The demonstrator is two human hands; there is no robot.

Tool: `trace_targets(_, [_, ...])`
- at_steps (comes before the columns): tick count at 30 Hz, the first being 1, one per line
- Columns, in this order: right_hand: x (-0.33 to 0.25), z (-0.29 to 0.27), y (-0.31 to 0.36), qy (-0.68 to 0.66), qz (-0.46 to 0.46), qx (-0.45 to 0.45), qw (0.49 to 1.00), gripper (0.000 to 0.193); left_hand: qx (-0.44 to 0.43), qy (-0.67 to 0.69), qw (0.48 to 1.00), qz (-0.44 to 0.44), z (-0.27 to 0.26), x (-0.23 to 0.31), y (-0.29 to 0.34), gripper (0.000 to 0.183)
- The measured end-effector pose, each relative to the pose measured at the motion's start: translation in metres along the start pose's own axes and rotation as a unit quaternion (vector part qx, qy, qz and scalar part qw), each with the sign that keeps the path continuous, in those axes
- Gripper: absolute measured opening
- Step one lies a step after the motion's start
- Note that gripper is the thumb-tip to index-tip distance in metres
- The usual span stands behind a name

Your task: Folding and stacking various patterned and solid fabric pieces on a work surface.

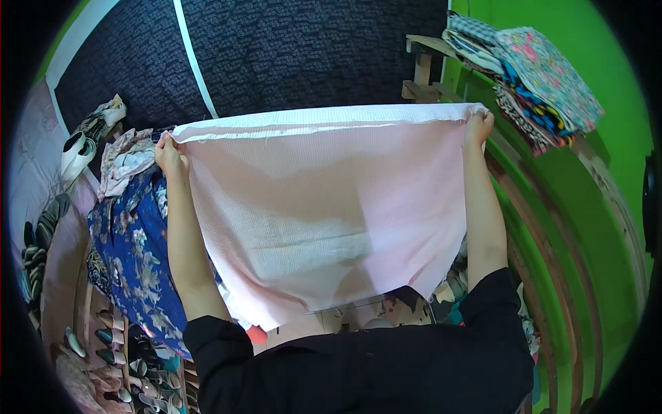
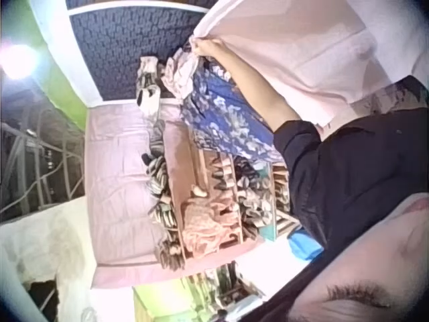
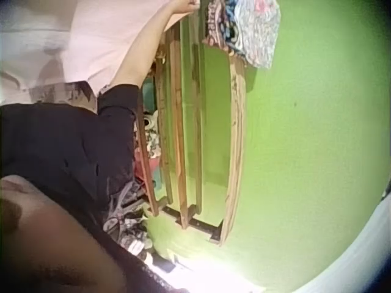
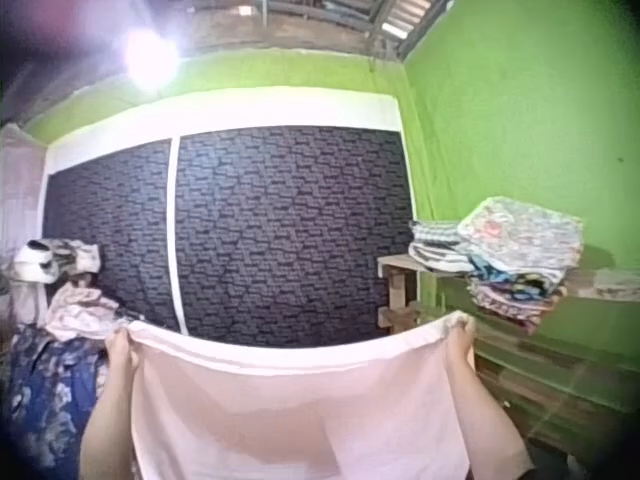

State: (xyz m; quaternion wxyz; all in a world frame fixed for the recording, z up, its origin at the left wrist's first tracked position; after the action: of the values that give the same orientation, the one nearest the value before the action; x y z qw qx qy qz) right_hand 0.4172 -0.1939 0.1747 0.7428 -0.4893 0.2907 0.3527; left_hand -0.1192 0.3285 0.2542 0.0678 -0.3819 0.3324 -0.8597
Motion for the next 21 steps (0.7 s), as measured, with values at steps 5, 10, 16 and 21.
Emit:
trace_targets(5, [0.057,0.046,-0.025,0.008,-0.006,0.002,1.0,0.023,0.007,-0.016,1.0,0.004,-0.002,-0.068,-0.041,0.007])
trace_targets(10, [0.149,0.1,-0.029,-0.014,0.089,-0.035,0.995,0.024,0.017,-0.028,0.999,-0.018,-0.026,-0.144,-0.057,0.005])
trace_targets(16, [0.253,0.13,-0.02,0.081,0.097,-0.072,0.989,0.026,0.08,-0.047,0.996,-0.002,-0.029,-0.242,-0.039,0.009])
trace_targets(21, [0.307,0.127,-0.004,0.157,0.204,-0.112,0.96,0.031,0.053,-0.183,0.977,-0.093,-0.064,-0.313,-0.021,0.023])
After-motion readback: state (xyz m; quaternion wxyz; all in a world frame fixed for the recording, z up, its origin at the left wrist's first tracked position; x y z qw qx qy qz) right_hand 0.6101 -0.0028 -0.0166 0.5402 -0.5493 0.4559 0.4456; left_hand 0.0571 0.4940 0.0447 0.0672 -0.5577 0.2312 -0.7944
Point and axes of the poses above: each hand's wrist, its own y-axis away from the middle knuckle, its own z-axis out of the palm, x = y × z, the point moved 4 cm from there along -y, towards the middle knuckle, and after that the axes turned 11 degrees about -x, right-handed, at the moved point
